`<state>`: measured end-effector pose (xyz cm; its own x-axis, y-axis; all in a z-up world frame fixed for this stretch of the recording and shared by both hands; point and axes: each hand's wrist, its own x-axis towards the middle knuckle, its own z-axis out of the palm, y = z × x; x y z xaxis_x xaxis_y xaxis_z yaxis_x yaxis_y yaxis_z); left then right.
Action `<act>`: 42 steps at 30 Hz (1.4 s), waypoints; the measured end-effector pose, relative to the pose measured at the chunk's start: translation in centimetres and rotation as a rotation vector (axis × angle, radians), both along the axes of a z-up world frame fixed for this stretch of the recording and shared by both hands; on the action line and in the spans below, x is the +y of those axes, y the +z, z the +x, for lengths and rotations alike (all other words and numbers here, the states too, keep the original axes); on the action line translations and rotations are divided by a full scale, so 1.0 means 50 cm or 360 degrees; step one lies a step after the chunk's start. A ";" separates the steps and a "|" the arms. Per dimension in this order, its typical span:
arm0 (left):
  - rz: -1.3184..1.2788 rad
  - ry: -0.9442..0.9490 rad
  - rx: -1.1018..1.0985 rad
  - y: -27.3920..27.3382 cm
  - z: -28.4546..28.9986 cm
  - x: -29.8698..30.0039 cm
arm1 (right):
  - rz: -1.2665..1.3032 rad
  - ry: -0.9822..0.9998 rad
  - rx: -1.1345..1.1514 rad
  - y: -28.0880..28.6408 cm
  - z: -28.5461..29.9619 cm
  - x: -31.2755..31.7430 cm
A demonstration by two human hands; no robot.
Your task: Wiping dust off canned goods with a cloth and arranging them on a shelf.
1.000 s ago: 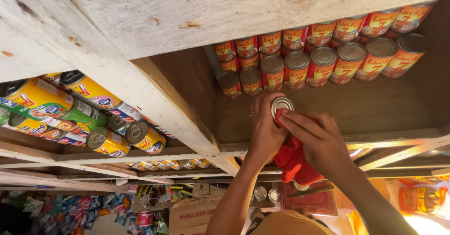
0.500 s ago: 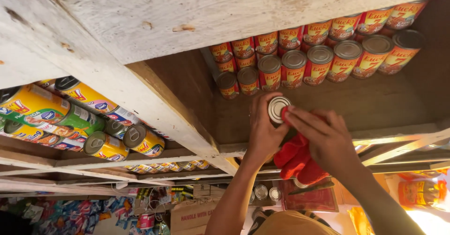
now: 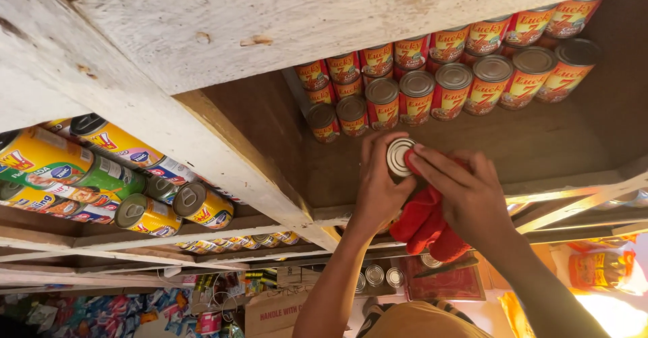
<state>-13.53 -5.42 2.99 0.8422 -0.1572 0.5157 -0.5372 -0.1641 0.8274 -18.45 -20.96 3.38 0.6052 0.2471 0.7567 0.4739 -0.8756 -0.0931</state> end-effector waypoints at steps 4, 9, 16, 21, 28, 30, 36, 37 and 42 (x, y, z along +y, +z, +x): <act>0.0076 -0.0060 -0.0066 -0.003 -0.004 0.002 | -0.0008 -0.0064 -0.0013 -0.010 0.009 0.033; 0.0027 0.0006 -0.0069 0.006 -0.004 -0.001 | 0.0037 0.0136 0.0051 -0.013 -0.012 0.011; 0.0182 -0.0092 0.0131 0.015 -0.006 -0.022 | 0.0083 -0.0070 0.0114 0.006 0.000 -0.008; 0.0179 -0.0087 0.0140 0.025 -0.013 -0.021 | -0.0024 -0.0028 0.0125 0.026 0.002 -0.008; 0.0052 0.0038 0.0063 0.025 -0.018 -0.008 | 0.0002 -0.0064 0.0142 -0.014 -0.034 -0.006; 0.0010 0.0016 -0.0070 0.016 -0.019 -0.008 | 0.0123 0.0092 0.0278 -0.004 -0.054 0.014; 0.0040 -0.0059 -0.0061 0.015 -0.019 -0.004 | 0.0160 0.0132 0.0165 0.009 -0.023 0.030; 0.0038 -0.0052 -0.0055 0.009 -0.016 -0.004 | 0.0158 0.0138 0.0171 0.009 -0.029 0.023; -0.0384 -0.0208 0.0130 -0.029 0.005 -0.006 | 0.0628 0.0236 0.0324 -0.027 -0.014 -0.045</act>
<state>-13.30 -5.71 1.55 0.8631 -0.1483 0.4827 -0.4709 0.1090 0.8754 -19.13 -23.19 2.02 0.7308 0.0595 0.6800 0.5291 -0.6787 -0.5093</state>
